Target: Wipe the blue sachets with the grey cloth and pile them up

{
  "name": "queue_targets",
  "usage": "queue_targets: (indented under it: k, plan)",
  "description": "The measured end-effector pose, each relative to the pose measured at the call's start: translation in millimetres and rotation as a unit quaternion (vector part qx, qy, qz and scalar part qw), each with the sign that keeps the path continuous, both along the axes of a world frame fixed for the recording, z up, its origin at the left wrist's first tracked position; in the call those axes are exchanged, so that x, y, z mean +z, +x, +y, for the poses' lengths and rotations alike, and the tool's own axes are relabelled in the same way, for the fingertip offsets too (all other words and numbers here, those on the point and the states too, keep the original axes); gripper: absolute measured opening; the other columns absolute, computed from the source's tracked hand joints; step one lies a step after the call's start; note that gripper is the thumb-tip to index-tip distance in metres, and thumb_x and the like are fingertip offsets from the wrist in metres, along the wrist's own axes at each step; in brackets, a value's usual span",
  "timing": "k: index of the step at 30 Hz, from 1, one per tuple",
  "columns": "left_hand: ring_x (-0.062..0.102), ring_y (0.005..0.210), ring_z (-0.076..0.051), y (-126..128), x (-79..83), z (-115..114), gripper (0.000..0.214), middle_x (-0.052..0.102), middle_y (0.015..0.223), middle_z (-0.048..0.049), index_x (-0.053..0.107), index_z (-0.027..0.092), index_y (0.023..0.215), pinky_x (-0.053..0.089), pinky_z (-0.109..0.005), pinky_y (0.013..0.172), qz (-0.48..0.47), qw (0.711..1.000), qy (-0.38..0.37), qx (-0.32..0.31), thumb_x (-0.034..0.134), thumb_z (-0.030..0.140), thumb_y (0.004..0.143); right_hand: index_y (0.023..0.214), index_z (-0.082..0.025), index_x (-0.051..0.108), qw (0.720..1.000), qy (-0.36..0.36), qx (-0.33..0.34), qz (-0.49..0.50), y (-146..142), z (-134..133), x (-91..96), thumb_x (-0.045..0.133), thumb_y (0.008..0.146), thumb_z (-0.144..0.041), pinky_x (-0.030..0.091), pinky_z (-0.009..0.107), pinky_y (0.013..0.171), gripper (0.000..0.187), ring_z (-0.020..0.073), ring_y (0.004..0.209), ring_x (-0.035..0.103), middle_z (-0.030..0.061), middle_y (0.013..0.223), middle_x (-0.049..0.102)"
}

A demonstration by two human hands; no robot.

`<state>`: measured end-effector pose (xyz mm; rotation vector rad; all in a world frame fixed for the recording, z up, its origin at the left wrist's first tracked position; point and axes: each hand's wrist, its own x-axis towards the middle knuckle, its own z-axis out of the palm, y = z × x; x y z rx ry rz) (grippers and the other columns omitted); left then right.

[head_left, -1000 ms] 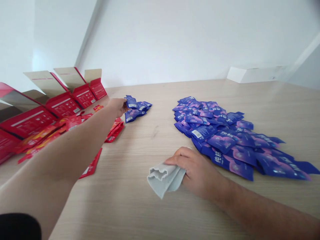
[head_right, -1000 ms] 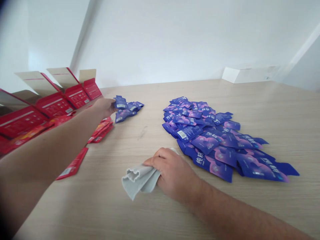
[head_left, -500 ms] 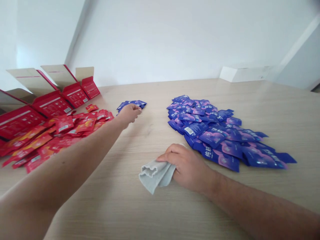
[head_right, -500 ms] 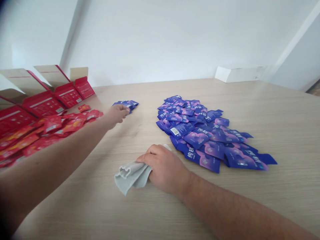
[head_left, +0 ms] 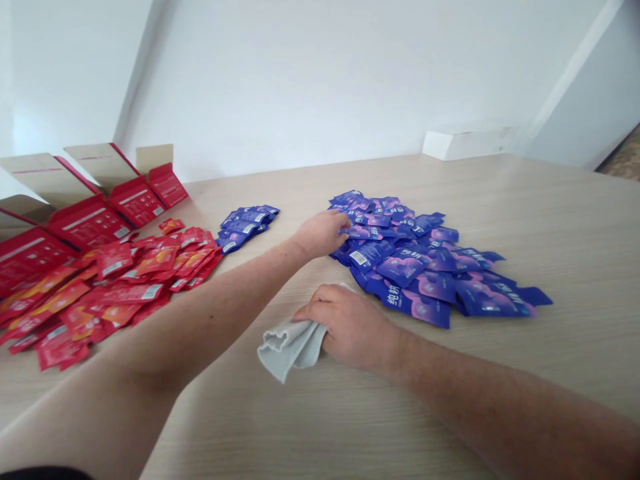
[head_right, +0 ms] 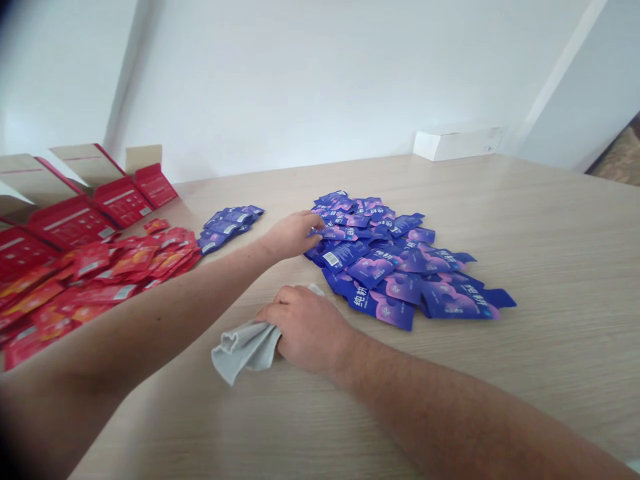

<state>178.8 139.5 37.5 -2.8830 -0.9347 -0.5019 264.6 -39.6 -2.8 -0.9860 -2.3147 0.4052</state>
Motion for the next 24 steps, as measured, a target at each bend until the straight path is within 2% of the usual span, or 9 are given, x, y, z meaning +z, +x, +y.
queue_targets:
  k: [5,10,14,17,21,24]
  plan:
    - [0.062,0.108,-0.025,31.6,-6.2,8.8,0.035,0.067,0.113,-0.0085,0.064,0.02,0.118,0.046,-0.035,0.097,0.069,0.995,0.029,-0.066,0.059,0.032,0.085,0.113,-0.022,0.072,1.0,0.005,0.006,-0.009,4.8,1.0,1.0,0.063,0.081,-0.01,0.045,0.032,0.092,0.035,0.0205,0.097,0.059,0.0051,0.101,0.067]
    - [0.064,0.103,-0.024,49.9,-11.2,15.6,0.035,0.068,0.112,-0.0105,0.064,0.019,0.119,0.048,-0.034,0.09,0.118,0.988,0.033,-0.092,0.057,0.035,0.088,0.108,-0.021,0.073,1.0,0.013,0.006,-0.015,7.7,2.5,0.8,0.062,0.081,-0.01,0.046,0.032,0.09,0.032,0.0208,0.096,0.059,0.0059,0.101,0.067]
    - [0.066,0.097,-0.025,56.0,-10.4,9.4,0.026,0.07,0.102,-0.0113,0.064,0.017,0.112,0.049,-0.034,0.081,0.162,0.981,0.091,-0.059,0.049,0.029,0.094,0.111,-0.022,0.072,1.0,0.016,0.003,-0.015,8.9,3.6,-2.0,0.061,0.08,-0.009,0.045,0.032,0.088,0.036,0.0209,0.095,0.059,0.0054,0.1,0.066]
    - [0.067,0.096,-0.025,53.7,-4.7,2.4,0.025,0.07,0.101,-0.0112,0.062,0.017,0.111,0.047,-0.033,0.077,0.161,0.979,0.12,-0.025,0.042,0.026,0.097,0.111,-0.022,0.072,1.0,0.019,0.001,-0.017,8.5,4.4,-4.3,0.063,0.081,-0.011,0.045,0.032,0.088,0.033,0.0206,0.094,0.059,0.0048,0.1,0.066]
    - [0.067,0.094,-0.023,34.8,8.4,-4.7,0.025,0.071,0.102,-0.0101,0.062,0.018,0.11,0.045,-0.031,0.075,0.087,0.987,0.119,0.067,0.04,0.026,0.098,0.114,-0.024,0.071,1.0,0.01,0.003,-0.018,6.7,4.2,-4.7,0.065,0.082,-0.013,0.043,0.032,0.092,0.035,0.0204,0.096,0.059,0.0042,0.101,0.066]
    - [0.067,0.09,-0.023,5.7,16.8,-13.2,0.026,0.072,0.099,-0.0085,0.062,0.019,0.11,0.045,-0.03,0.073,0.003,0.989,0.085,0.122,0.042,0.031,0.097,0.115,-0.024,0.071,1.0,0.008,0.007,-0.018,4.3,2.2,-3.1,0.064,0.084,-0.013,0.043,0.033,0.092,0.033,0.0202,0.096,0.059,0.0043,0.1,0.066]
